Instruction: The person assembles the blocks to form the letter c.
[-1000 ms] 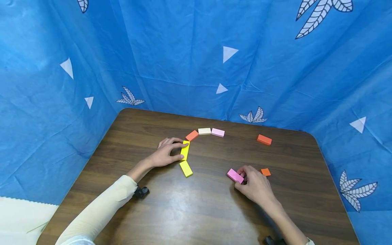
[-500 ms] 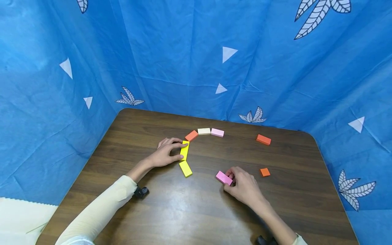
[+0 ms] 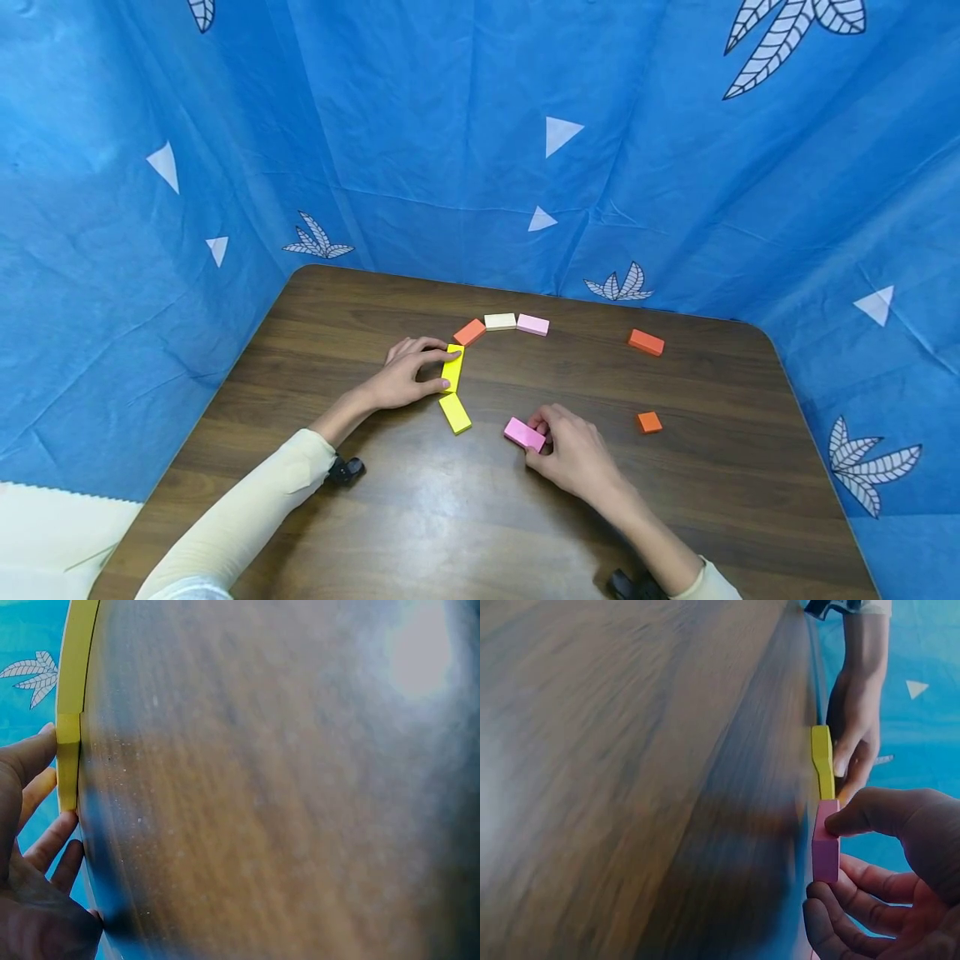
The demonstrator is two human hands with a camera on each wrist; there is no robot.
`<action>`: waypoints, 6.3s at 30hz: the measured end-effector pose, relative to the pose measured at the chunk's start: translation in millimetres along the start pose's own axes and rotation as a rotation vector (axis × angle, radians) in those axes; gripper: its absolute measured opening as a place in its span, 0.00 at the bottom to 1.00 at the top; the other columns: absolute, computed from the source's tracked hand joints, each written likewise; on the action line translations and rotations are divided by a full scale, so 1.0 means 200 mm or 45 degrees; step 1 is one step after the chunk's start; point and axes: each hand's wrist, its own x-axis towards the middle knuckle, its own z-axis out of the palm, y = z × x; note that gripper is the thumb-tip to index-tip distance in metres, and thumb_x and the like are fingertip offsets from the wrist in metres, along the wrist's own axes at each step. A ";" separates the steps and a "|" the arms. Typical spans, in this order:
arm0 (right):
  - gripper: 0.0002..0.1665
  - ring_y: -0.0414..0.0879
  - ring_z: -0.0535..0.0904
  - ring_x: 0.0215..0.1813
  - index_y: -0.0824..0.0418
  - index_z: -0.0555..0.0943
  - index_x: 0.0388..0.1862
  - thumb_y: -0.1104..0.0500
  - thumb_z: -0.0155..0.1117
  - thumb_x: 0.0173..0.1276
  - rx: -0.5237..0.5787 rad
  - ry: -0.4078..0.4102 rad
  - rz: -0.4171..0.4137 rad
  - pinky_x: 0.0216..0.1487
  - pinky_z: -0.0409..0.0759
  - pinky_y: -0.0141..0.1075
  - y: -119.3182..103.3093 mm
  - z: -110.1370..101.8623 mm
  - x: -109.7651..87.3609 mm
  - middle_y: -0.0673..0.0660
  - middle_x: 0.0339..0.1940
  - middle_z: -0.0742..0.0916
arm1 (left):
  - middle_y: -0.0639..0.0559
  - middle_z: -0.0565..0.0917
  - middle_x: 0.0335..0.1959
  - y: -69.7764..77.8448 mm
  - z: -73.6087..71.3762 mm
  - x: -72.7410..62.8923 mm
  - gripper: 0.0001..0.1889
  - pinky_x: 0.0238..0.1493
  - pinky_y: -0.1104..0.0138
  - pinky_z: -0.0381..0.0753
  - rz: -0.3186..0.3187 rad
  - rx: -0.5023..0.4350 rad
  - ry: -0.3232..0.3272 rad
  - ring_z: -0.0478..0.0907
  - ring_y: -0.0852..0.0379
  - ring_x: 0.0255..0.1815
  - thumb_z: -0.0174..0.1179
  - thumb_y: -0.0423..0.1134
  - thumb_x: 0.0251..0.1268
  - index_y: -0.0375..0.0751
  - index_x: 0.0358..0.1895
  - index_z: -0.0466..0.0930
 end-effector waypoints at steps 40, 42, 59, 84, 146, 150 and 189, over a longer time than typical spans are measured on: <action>0.17 0.39 0.73 0.32 0.53 0.86 0.43 0.54 0.84 0.58 0.024 -0.112 -0.145 0.32 0.71 0.31 -0.19 0.13 0.08 0.45 0.34 0.83 | 0.44 0.75 0.77 0.00 -0.01 0.01 0.28 0.85 0.30 0.43 0.007 0.006 0.008 0.66 0.37 0.81 0.70 0.48 0.74 0.53 0.75 0.80; 0.17 0.39 0.73 0.32 0.53 0.86 0.43 0.54 0.84 0.59 0.025 -0.114 -0.141 0.32 0.71 0.31 -0.19 0.14 0.08 0.45 0.34 0.83 | 0.45 0.75 0.77 0.00 -0.01 0.01 0.28 0.85 0.31 0.43 -0.002 0.008 0.005 0.65 0.38 0.82 0.70 0.48 0.74 0.53 0.75 0.80; 0.17 0.37 0.73 0.34 0.51 0.85 0.43 0.52 0.84 0.60 0.041 -0.081 -0.165 0.36 0.72 0.31 -0.19 0.15 0.07 0.44 0.34 0.83 | 0.45 0.75 0.76 0.00 -0.01 0.00 0.28 0.84 0.31 0.45 0.010 0.021 0.009 0.66 0.38 0.81 0.71 0.49 0.73 0.53 0.75 0.80; 0.18 0.42 0.82 0.41 0.59 0.87 0.52 0.49 0.76 0.73 0.309 0.021 0.071 0.44 0.83 0.31 0.27 -0.18 0.18 0.54 0.42 0.89 | 0.44 0.74 0.77 0.01 0.01 -0.01 0.29 0.85 0.31 0.41 0.008 -0.008 0.012 0.65 0.39 0.82 0.71 0.48 0.73 0.52 0.75 0.80; 0.26 0.60 0.76 0.47 0.68 0.76 0.71 0.59 0.65 0.80 0.017 0.104 0.411 0.42 0.76 0.46 1.02 -0.49 0.38 0.70 0.58 0.79 | 0.45 0.75 0.76 0.00 0.01 0.00 0.28 0.86 0.31 0.41 0.011 -0.008 0.021 0.66 0.39 0.82 0.70 0.48 0.74 0.53 0.75 0.80; 0.25 0.60 0.77 0.48 0.67 0.75 0.70 0.58 0.63 0.81 0.022 0.111 0.403 0.41 0.76 0.45 1.01 -0.50 0.37 0.69 0.59 0.79 | 0.45 0.76 0.76 0.00 0.01 0.00 0.28 0.86 0.32 0.41 0.004 -0.009 0.017 0.66 0.39 0.82 0.70 0.48 0.74 0.54 0.75 0.80; 0.19 0.55 0.83 0.50 0.61 0.82 0.63 0.61 0.71 0.76 0.105 0.173 0.061 0.46 0.80 0.43 0.69 -0.33 0.09 0.63 0.53 0.86 | 0.46 0.76 0.76 0.00 0.01 -0.01 0.28 0.85 0.31 0.44 -0.005 -0.013 0.028 0.66 0.39 0.81 0.71 0.47 0.73 0.54 0.74 0.81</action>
